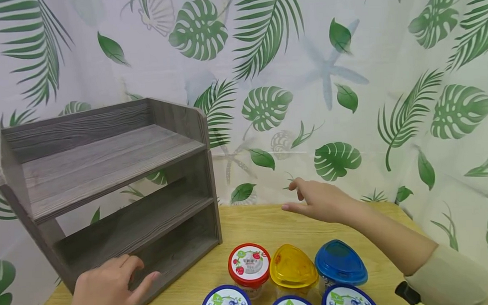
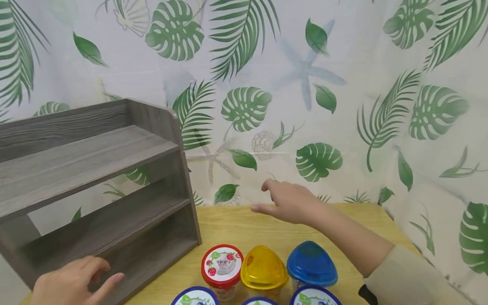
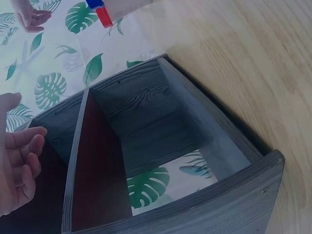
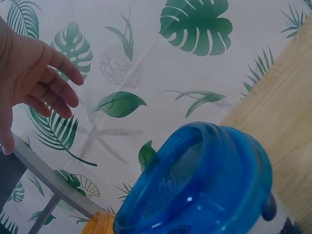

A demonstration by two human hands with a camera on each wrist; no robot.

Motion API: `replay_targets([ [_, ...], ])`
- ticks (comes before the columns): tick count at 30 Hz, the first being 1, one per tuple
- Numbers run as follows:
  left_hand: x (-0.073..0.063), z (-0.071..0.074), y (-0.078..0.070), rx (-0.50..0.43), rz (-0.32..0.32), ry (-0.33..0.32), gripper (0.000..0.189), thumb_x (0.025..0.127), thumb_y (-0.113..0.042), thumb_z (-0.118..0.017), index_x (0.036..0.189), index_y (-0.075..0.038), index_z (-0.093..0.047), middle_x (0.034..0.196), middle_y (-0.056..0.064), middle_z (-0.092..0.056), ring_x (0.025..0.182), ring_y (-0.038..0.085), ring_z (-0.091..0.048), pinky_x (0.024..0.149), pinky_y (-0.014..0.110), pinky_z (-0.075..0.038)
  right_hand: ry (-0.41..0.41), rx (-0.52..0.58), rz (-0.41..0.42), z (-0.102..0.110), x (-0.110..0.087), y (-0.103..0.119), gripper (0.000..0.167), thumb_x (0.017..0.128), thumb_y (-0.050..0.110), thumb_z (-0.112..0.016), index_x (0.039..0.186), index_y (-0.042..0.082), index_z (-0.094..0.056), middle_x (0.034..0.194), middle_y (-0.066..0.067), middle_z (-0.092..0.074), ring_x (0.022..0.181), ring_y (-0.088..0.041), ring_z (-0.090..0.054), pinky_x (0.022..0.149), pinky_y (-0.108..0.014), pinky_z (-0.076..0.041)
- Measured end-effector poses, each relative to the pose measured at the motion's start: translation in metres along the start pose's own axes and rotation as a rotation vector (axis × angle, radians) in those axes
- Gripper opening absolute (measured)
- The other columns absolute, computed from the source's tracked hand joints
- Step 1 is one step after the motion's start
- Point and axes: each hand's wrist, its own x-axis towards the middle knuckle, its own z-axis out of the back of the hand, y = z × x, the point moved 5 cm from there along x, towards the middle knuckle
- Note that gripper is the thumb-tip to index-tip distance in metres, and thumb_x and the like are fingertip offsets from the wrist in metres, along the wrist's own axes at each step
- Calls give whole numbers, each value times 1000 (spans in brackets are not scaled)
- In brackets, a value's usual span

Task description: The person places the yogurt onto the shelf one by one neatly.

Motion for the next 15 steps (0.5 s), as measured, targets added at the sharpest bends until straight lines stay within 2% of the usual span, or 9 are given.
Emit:
replay_targets([
  [4,-1,4,4,57,0,-23,60,91,-66,-32,64,-19,-58,50,-11,-49,37,-1,-32,35,16,-18,-7,72,19,1,8,2,60,86,55,-57,118,6,-52,87,-3,-62,67,-12,-54,61,-25,-47],
  [7,0,7,6,97,-3,-57,70,93,-65,-18,62,-16,-57,46,-8,-48,34,1,-27,34,17,-14,-10,149,31,1,14,3,54,88,49,-59,117,4,-52,86,-3,-61,69,-13,-55,64,-26,-48],
  [11,0,12,7,119,-11,-111,70,94,-63,-20,60,-14,-58,46,-6,-49,35,2,-26,35,17,-13,-7,184,32,-1,22,3,54,88,49,-58,117,4,-52,87,-3,-61,70,-13,-56,66,-27,-49],
  [15,-3,17,9,123,1,-141,69,94,-63,-23,59,-14,-58,47,-7,-48,36,3,-29,36,17,-16,12,168,25,-5,29,7,54,88,50,-58,118,6,-52,90,-4,-62,72,-14,-56,67,-28,-49],
])
